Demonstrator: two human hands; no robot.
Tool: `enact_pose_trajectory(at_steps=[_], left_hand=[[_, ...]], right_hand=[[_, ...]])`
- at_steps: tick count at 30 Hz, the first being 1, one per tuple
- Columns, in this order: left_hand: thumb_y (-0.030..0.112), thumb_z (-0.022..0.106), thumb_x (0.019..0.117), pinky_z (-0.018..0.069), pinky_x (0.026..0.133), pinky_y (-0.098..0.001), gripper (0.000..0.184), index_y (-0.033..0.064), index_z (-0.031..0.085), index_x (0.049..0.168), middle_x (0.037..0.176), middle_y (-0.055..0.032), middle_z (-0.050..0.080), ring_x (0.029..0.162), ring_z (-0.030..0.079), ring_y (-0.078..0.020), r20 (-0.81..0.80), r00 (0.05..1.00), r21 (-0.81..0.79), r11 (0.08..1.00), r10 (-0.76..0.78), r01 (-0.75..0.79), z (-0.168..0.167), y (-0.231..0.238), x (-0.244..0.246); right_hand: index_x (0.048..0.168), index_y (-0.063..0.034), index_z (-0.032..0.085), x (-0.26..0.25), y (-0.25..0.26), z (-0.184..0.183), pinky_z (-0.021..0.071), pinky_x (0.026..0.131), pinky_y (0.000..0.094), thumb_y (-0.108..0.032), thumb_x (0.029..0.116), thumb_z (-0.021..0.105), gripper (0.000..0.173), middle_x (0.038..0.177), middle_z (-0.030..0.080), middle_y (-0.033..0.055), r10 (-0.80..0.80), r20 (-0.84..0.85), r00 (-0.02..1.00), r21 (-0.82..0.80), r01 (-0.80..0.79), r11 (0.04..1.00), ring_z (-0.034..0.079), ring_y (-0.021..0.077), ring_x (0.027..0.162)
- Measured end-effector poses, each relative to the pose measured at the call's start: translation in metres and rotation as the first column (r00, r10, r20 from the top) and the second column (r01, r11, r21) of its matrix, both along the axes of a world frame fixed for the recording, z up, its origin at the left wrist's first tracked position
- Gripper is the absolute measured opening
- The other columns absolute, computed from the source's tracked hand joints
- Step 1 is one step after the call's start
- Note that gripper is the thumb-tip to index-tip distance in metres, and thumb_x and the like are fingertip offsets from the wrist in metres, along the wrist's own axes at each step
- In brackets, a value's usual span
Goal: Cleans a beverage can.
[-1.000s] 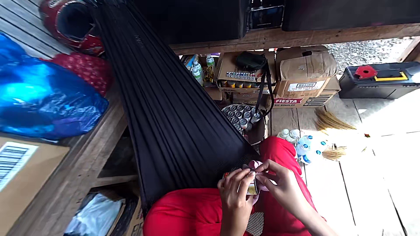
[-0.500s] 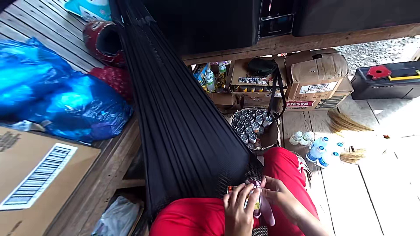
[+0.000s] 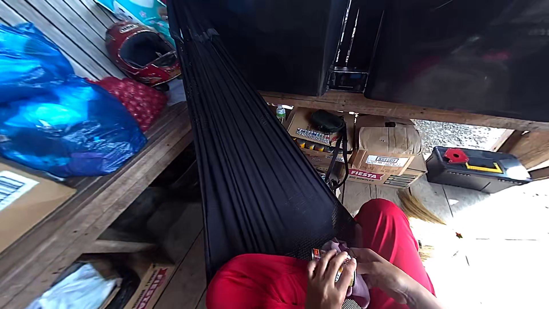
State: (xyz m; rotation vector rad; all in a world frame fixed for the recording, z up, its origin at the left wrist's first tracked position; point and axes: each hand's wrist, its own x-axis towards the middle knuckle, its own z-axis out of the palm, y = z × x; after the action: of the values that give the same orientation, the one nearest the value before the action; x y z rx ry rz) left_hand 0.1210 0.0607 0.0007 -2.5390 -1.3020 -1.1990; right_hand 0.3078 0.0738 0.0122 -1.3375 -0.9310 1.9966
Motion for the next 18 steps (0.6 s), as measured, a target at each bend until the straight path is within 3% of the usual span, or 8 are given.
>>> enact_pose_trajectory(at_steps=[5, 7, 12, 15, 18], left_hand=[[0.011, 0.064, 0.0918, 0.0463, 0.092, -0.0339, 0.025, 0.0277, 0.076, 0.106, 0.116, 0.0041, 0.076, 0.116, 0.066, -0.0134, -0.153, 0.984, 0.066, 0.992, -0.097, 0.108, 0.003, -0.001, 0.018], [0.011, 0.063, 0.0931, 0.0467, 0.095, -0.0325, 0.025, 0.0275, 0.077, 0.105, 0.116, 0.0037, 0.076, 0.117, 0.065, -0.0138, -0.171, 0.975, 0.079, 0.984, -0.142, 0.158, -0.001, -0.001, 0.01], [0.015, 0.059, 0.0968, 0.0415, 0.101, -0.0331, 0.023, 0.0282, 0.076, 0.104, 0.116, 0.0037, 0.075, 0.121, 0.062, -0.0128, -0.124, 0.98, 0.034, 0.986, -0.157, 0.163, -0.007, -0.01, -0.039], [0.01, 0.063, 0.0933, 0.0408, 0.102, -0.0358, 0.024, 0.0272, 0.076, 0.105, 0.116, 0.0028, 0.075, 0.12, 0.062, -0.0137, -0.095, 0.989, -0.012, 0.994, -0.113, 0.112, -0.009, -0.016, -0.078], [0.005, 0.065, 0.0878, 0.0419, 0.101, -0.0382, 0.029, 0.027, 0.077, 0.102, 0.113, 0.0024, 0.075, 0.118, 0.064, -0.0147, -0.103, 0.994, -0.048, 0.998, -0.042, 0.038, -0.006, -0.022, -0.117]], right_hand=[[0.098, -0.0159, 0.062, 0.028, 0.003, 0.002, 0.0581, 0.065, 0.0278, -0.005, 0.0882, 0.061, 0.014, 0.085, 0.072, -0.0047, 0.152, -0.022, 0.988, -0.036, -0.152, 0.988, 0.069, 0.0073, 0.075], [0.101, -0.0156, 0.062, 0.019, -0.003, -0.001, 0.059, 0.067, 0.0288, -0.002, 0.0869, 0.061, 0.019, 0.087, 0.072, -0.0051, 0.163, -0.027, 0.986, -0.04, -0.164, 0.986, 0.07, 0.0075, 0.077], [0.096, -0.0177, 0.066, -0.03, -0.023, -0.033, 0.0592, 0.068, 0.0253, -0.003, 0.0821, 0.069, 0.021, 0.086, 0.075, -0.0042, 0.11, -0.255, 0.961, -0.076, -0.134, 0.988, 0.071, 0.006, 0.075], [0.092, -0.0154, 0.069, -0.074, -0.033, -0.034, 0.0576, 0.066, 0.023, 0.0, 0.083, 0.068, 0.018, 0.081, 0.075, -0.0055, 0.055, -0.233, 0.971, 0.019, -0.052, 0.998, 0.07, 0.0031, 0.072], [0.091, -0.0097, 0.07, -0.118, -0.042, -0.032, 0.0582, 0.069, 0.0241, 0.001, 0.0813, 0.071, 0.014, 0.078, 0.073, -0.0048, -0.005, -0.147, 0.989, 0.265, 0.044, 0.963, 0.069, 0.0037, 0.072]])
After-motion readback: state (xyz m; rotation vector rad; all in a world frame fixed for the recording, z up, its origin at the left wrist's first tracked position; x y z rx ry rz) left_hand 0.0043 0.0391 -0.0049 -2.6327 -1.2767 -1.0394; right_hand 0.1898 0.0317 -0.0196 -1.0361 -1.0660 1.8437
